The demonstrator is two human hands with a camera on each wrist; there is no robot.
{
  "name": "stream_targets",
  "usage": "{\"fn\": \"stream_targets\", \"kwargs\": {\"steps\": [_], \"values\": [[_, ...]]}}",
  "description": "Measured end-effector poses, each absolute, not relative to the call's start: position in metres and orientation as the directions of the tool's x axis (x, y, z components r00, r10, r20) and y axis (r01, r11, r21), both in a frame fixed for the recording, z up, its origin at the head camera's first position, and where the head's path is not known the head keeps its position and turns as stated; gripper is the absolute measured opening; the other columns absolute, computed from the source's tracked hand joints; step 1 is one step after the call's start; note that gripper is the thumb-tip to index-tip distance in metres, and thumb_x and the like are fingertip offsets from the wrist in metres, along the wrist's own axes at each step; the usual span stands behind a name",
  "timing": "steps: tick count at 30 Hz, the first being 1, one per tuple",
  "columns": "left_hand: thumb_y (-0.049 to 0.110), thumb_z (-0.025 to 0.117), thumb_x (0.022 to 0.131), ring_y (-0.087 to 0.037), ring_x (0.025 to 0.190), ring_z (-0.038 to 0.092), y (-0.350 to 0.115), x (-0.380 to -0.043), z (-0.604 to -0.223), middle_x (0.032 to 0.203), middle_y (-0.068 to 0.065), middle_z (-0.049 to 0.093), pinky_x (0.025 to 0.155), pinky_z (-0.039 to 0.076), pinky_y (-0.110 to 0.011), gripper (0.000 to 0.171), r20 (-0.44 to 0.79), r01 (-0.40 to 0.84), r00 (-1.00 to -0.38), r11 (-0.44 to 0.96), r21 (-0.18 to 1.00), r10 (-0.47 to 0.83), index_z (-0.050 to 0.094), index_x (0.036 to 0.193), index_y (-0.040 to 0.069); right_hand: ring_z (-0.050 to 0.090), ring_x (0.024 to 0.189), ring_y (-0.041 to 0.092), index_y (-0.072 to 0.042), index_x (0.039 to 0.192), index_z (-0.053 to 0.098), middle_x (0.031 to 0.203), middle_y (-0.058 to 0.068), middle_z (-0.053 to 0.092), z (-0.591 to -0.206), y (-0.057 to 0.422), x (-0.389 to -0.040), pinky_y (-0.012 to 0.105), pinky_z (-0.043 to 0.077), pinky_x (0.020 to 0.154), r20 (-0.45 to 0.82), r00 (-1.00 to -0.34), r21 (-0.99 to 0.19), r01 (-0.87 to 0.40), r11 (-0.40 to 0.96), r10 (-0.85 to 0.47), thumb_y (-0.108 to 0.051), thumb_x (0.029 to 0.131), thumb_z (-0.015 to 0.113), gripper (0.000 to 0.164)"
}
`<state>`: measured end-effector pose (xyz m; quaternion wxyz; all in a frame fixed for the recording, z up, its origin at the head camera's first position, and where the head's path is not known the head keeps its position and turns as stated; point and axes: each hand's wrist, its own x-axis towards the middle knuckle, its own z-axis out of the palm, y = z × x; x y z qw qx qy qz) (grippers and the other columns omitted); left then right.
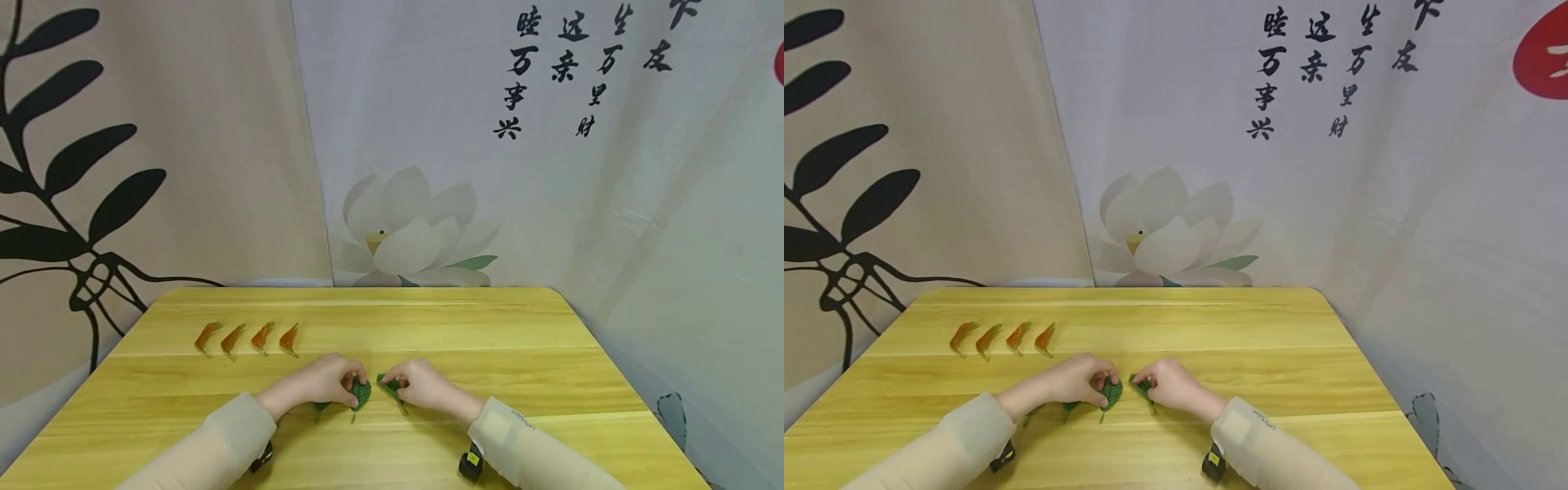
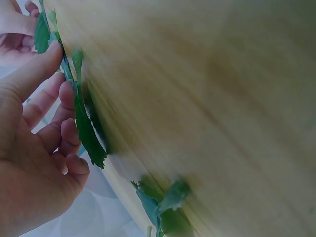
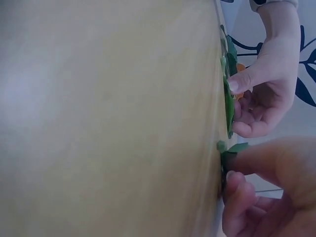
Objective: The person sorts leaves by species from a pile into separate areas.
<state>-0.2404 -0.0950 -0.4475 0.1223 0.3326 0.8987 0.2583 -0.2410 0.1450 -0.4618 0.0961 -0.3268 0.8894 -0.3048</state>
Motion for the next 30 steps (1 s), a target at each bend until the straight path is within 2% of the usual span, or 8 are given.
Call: {"fn": "stream_targets", "kwargs": {"steps": [7, 15, 25, 30], "values": [[0.016, 0.082, 0.078, -0.007, 0.06, 0.046, -0.0938, -0.239, -0.4444, 0.072, 0.005, 0.055, 0.056, 0.042, -0.025, 0.029, -0.05, 0.525, -0.753, 0.644, 0.556, 0.656, 0.066, 0.103, 0.014, 0.02, 0.041, 0.002, -0.004, 0.113, 0.071, 0.046, -0.011, 0.029, -0.4582, 0.144, -0.2386, 0.015, 0.02, 0.042, 0.014, -0.756, -0.581, -0.538, 0.61, -0.654, 0.006, 0.083, 0.061, 0.033], [0.017, 0.083, 0.078, -0.007, 0.059, 0.045, -0.0945, -0.2372, -0.4447, 0.071, 0.006, 0.054, 0.057, 0.041, -0.026, 0.029, -0.048, 0.531, -0.754, 0.651, 0.543, 0.655, 0.066, 0.102, 0.013, 0.031, 0.042, 0.0, -0.006, 0.108, 0.074, 0.048, -0.011, 0.046, -0.4609, 0.1416, -0.2368, 0.016, 0.026, 0.042, 0.011, -0.77, -0.608, -0.512, 0.607, -0.638, -0.016, 0.084, 0.076, 0.026], [0.019, 0.083, 0.078, -0.009, 0.064, 0.047, -0.0936, -0.237, -0.4444, 0.072, 0.007, 0.054, 0.059, 0.041, -0.027, 0.029, -0.059, 0.526, -0.762, 0.67, 0.523, 0.645, 0.066, 0.101, 0.016, 0.039, 0.047, 0.002, -0.008, 0.102, 0.076, 0.056, -0.007, 0.055, -0.4633, 0.1426, -0.236, 0.018, 0.031, 0.044, 0.004, -0.811, -0.653, -0.445, 0.613, -0.585, -0.017, 0.079, 0.081, 0.024], [0.02, 0.083, 0.078, -0.008, 0.062, 0.048, -0.093, -0.2385, -0.4453, 0.072, 0.007, 0.054, 0.057, 0.042, -0.026, 0.029, -0.056, 0.533, -0.759, 0.667, 0.52, 0.649, 0.066, 0.101, 0.016, 0.04, 0.048, 0.002, -0.008, 0.1, 0.076, 0.055, -0.007, 0.055, -0.4667, 0.1475, -0.2398, 0.018, 0.032, 0.045, 0.02, -0.823, -0.684, -0.425, 0.593, -0.567, -0.016, 0.078, 0.082, 0.025]]}}
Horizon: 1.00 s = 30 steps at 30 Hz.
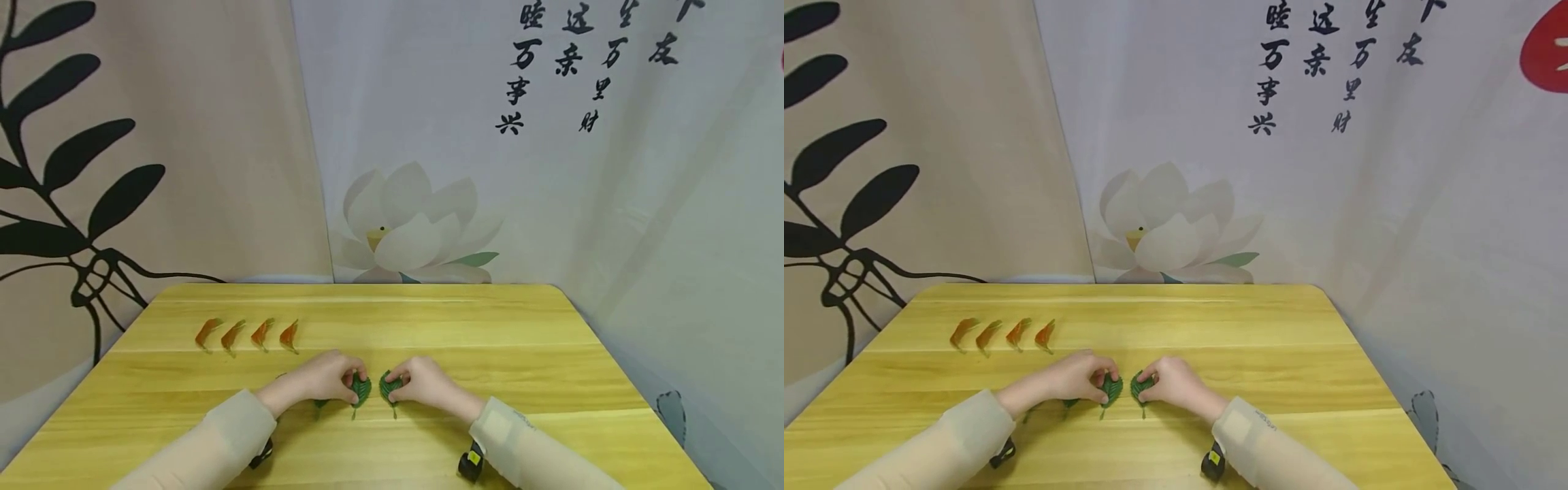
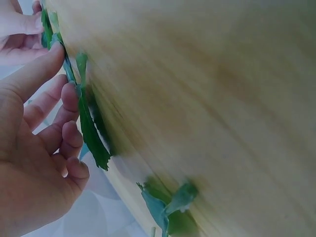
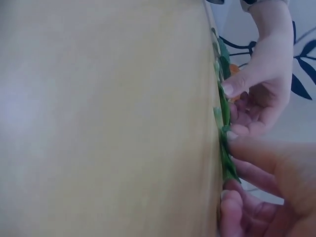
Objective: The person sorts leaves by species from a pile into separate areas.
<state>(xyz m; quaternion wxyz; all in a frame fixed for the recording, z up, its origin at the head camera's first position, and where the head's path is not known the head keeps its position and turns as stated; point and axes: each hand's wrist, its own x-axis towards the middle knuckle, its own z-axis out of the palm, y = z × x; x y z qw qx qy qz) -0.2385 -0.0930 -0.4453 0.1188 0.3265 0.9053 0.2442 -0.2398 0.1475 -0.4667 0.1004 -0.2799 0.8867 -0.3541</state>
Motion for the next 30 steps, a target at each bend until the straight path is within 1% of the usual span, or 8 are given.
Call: {"fn": "stream_targets", "kwargs": {"steps": [5, 9, 15, 18, 22, 26, 28, 30], "values": [[0.02, 0.082, 0.078, -0.007, 0.059, 0.047, -0.092, -0.24, -0.445, 0.07, 0.008, 0.054, 0.055, 0.041, -0.025, 0.028, -0.04, 0.554, -0.748, 0.656, 0.512, 0.663, 0.067, 0.1, 0.016, 0.038, 0.044, 0.004, -0.009, 0.1, 0.076, 0.051, -0.007, 0.052, -0.467, 0.153, -0.243, 0.02, 0.032, 0.042, 0.012, -0.831, -0.712, -0.398, 0.579, -0.556, -0.017, 0.078, 0.081, 0.024], [0.021, 0.082, 0.079, -0.006, 0.056, 0.045, -0.093, -0.241, -0.445, 0.067, 0.007, 0.054, 0.053, 0.04, -0.025, 0.027, -0.039, 0.562, -0.739, 0.649, 0.513, 0.672, 0.067, 0.1, 0.015, 0.038, 0.045, 0.004, -0.01, 0.097, 0.075, 0.051, -0.007, 0.051, -0.468, 0.153, -0.243, 0.02, 0.034, 0.043, 0.006, -0.83, -0.719, -0.392, 0.575, -0.558, -0.018, 0.08, 0.08, 0.02], [0.022, 0.081, 0.08, -0.004, 0.053, 0.044, -0.095, -0.243, -0.443, 0.065, 0.008, 0.054, 0.05, 0.038, -0.023, 0.024, -0.047, 0.562, -0.738, 0.651, 0.51, 0.673, 0.068, 0.099, 0.015, 0.049, 0.056, 0.005, -0.011, 0.096, 0.074, 0.067, -0.008, 0.059, -0.465, 0.151, -0.244, 0.022, 0.041, 0.05, 0.014, -0.827, -0.715, -0.401, 0.572, -0.562, -0.021, 0.084, 0.075, 0.015], [0.022, 0.08, 0.081, -0.005, 0.053, 0.044, -0.095, -0.244, -0.44, 0.065, 0.007, 0.054, 0.05, 0.038, -0.023, 0.023, -0.04, 0.558, -0.739, 0.644, 0.523, 0.673, 0.069, 0.099, 0.013, 0.049, 0.059, 0.007, -0.011, 0.096, 0.074, 0.073, -0.007, 0.06, -0.462, 0.15, -0.245, 0.024, 0.042, 0.05, 0.031, -0.824, -0.717, -0.413, 0.561, -0.566, -0.021, 0.086, 0.074, 0.014], [0.024, 0.079, 0.082, -0.004, 0.054, 0.045, -0.095, -0.246, -0.435, 0.067, 0.008, 0.055, 0.051, 0.039, -0.023, 0.022, -0.029, 0.559, -0.741, 0.641, 0.526, 0.67, 0.071, 0.099, 0.013, 0.045, 0.054, 0.006, -0.011, 0.097, 0.074, 0.076, -0.006, 0.059, -0.457, 0.153, -0.247, 0.023, 0.039, 0.048, 0.051, -0.823, -0.708, -0.429, 0.56, -0.566, -0.021, 0.087, 0.072, 0.014], [0.025, 0.076, 0.085, -0.005, 0.055, 0.044, -0.101, -0.248, -0.427, 0.07, 0.008, 0.055, 0.052, 0.038, -0.024, 0.02, 0.002, 0.564, -0.757, 0.652, 0.507, 0.653, 0.071, 0.1, 0.013, 0.039, 0.05, 0.007, -0.008, 0.1, 0.074, 0.078, -0.004, 0.058, -0.45, 0.163, -0.251, 0.022, 0.035, 0.045, 0.075, -0.831, -0.703, -0.436, 0.561, -0.552, -0.022, 0.089, 0.07, 0.017], [0.027, 0.074, 0.087, -0.008, 0.057, 0.044, -0.106, -0.248, -0.419, 0.074, 0.007, 0.056, 0.053, 0.039, -0.026, 0.021, 0.016, 0.554, -0.772, 0.661, 0.506, 0.635, 0.07, 0.101, 0.012, 0.041, 0.054, 0.009, -0.007, 0.101, 0.073, 0.08, -0.003, 0.058, -0.445, 0.171, -0.254, 0.022, 0.035, 0.046, 0.085, -0.843, -0.698, -0.431, 0.572, -0.531, -0.024, 0.09, 0.07, 0.021], [0.03, 0.072, 0.089, -0.009, 0.064, 0.049, -0.114, -0.249, -0.412, 0.081, 0.007, 0.059, 0.057, 0.042, -0.029, 0.023, 0.029, 0.541, -0.794, 0.683, 0.49, 0.607, 0.069, 0.103, 0.012, 0.044, 0.057, 0.011, -0.007, 0.103, 0.073, 0.083, -0.003, 0.059, -0.439, 0.181, -0.257, 0.024, 0.036, 0.048, 0.094, -0.863, -0.691, -0.415, 0.592, -0.496, -0.026, 0.09, 0.07, 0.023]]}}
